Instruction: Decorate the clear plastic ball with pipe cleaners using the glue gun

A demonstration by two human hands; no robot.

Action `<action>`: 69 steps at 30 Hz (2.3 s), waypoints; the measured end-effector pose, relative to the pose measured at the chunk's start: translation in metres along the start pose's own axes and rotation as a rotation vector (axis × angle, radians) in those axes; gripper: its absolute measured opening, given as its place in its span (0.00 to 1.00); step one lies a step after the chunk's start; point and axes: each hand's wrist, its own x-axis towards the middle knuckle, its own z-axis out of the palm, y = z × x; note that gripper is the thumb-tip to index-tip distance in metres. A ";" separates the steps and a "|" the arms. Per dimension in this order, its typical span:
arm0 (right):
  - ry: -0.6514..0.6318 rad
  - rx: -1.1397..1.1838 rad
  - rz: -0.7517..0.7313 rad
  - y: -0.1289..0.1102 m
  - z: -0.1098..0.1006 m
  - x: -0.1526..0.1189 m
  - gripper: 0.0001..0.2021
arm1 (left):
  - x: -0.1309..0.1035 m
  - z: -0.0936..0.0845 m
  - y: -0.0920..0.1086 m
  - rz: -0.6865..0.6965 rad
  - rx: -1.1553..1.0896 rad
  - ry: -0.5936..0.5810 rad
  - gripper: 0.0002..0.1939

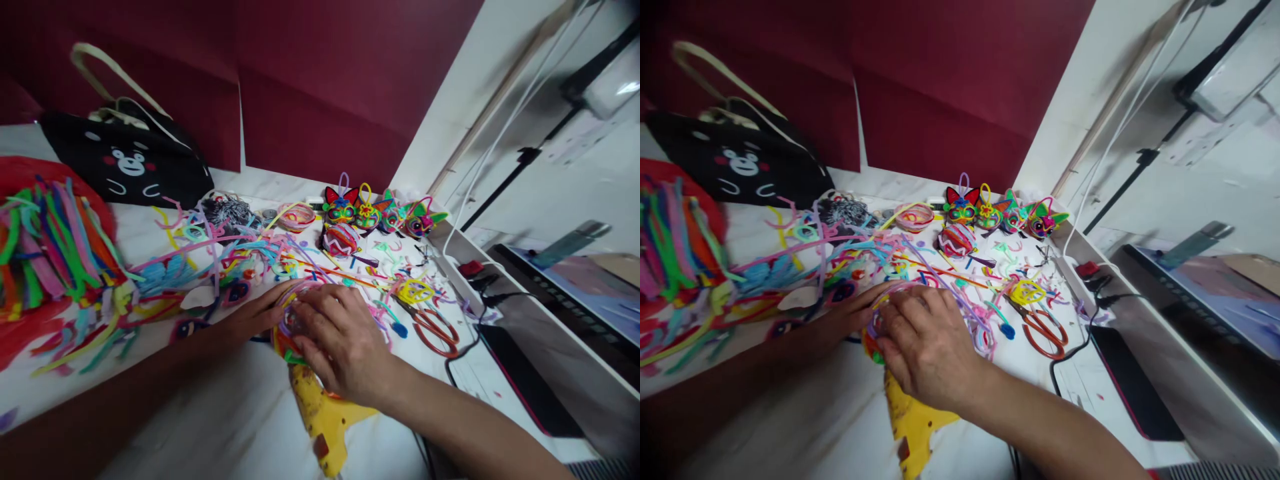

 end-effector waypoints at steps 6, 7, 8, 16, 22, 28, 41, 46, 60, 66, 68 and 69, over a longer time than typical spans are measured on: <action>-0.011 -0.026 -0.004 -0.001 -0.001 -0.001 0.16 | -0.003 0.000 -0.004 -0.019 0.103 0.010 0.32; -0.011 -0.027 -0.005 -0.001 -0.001 -0.002 0.16 | -0.003 0.001 -0.004 -0.013 0.107 0.021 0.32; -0.012 -0.026 -0.003 -0.001 -0.001 -0.002 0.16 | -0.004 0.002 -0.003 -0.001 0.104 0.037 0.31; -0.037 -0.018 0.003 -0.002 -0.002 -0.001 0.16 | -0.009 0.009 0.001 0.039 0.077 0.119 0.26; -0.042 -0.015 0.009 -0.004 -0.002 -0.002 0.16 | -0.009 0.008 0.003 0.120 0.141 0.163 0.25; -0.036 -0.020 0.010 -0.003 -0.002 -0.001 0.16 | -0.006 -0.001 -0.002 0.213 0.238 0.146 0.24; -0.046 -0.032 0.023 -0.002 0.000 -0.001 0.17 | -0.002 -0.001 0.006 0.456 0.199 0.189 0.11; -0.047 -0.027 0.025 -0.002 -0.001 0.001 0.17 | -0.002 -0.003 0.009 0.468 0.161 0.172 0.11; -0.031 -0.007 0.048 -0.002 -0.002 0.000 0.16 | -0.003 0.002 0.016 0.384 0.063 0.180 0.10; 0.018 0.016 0.033 -0.001 0.000 0.001 0.18 | -0.003 0.001 0.014 0.391 0.121 0.188 0.14; 0.016 0.023 0.036 0.000 0.000 0.000 0.19 | -0.003 0.000 0.014 0.393 0.151 0.198 0.14; 0.012 0.027 0.037 0.000 0.000 0.000 0.19 | -0.003 0.000 0.013 0.396 0.166 0.200 0.15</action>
